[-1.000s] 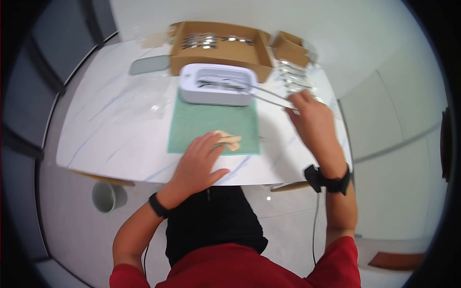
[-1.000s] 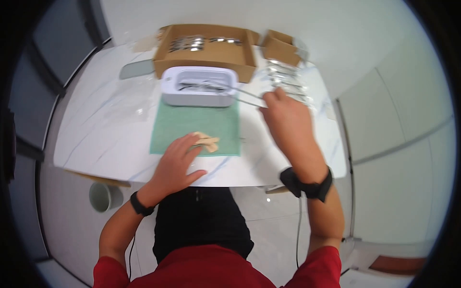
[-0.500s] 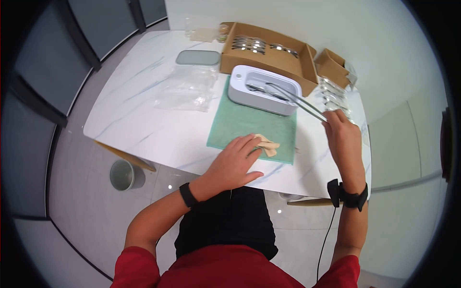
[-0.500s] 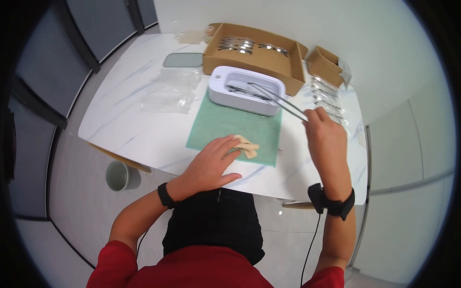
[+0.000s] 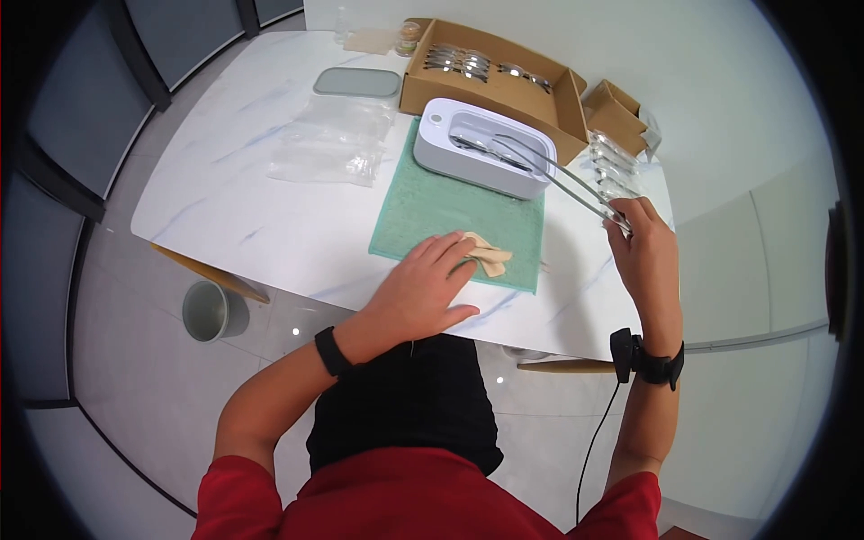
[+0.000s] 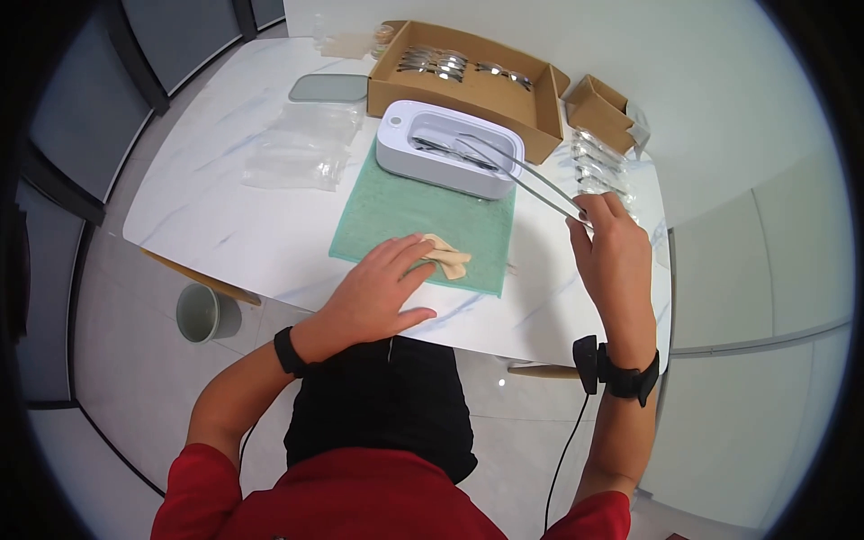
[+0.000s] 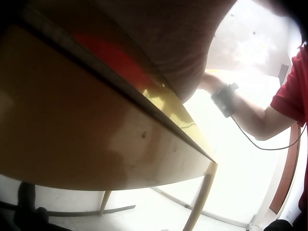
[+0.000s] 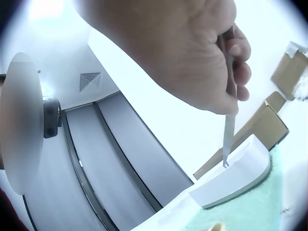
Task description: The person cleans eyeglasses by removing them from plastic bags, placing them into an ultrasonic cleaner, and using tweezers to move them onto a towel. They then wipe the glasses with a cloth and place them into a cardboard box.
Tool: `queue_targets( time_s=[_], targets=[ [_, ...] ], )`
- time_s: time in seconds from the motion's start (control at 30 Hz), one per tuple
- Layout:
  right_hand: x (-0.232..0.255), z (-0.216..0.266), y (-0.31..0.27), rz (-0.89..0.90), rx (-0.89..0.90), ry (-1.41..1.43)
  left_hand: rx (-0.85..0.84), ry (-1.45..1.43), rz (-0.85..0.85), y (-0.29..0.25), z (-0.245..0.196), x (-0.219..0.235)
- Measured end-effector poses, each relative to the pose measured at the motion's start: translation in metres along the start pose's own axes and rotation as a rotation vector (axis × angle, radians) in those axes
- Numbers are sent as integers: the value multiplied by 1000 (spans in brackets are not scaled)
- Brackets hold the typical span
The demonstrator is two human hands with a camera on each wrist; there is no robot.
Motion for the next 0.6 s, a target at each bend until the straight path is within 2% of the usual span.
queue_targets(
  time_s=[0.3,0.6],
  targets=[
    [29,6,9,136,-12,4,5,-7,3,3,0,1],
    [21,20,18,78,146,-155,-3,-4,-7,0,0,2]
  ],
)
Point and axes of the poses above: each hand's wrist, its own y-axis towards the middle knuckle, its own x-axis out of the back of the hand, z = x × y, the point moved 10 cm from there along y, towards the middle knuckle, and after that the axes turned 4 degrees about x, right-handed, at the moved point
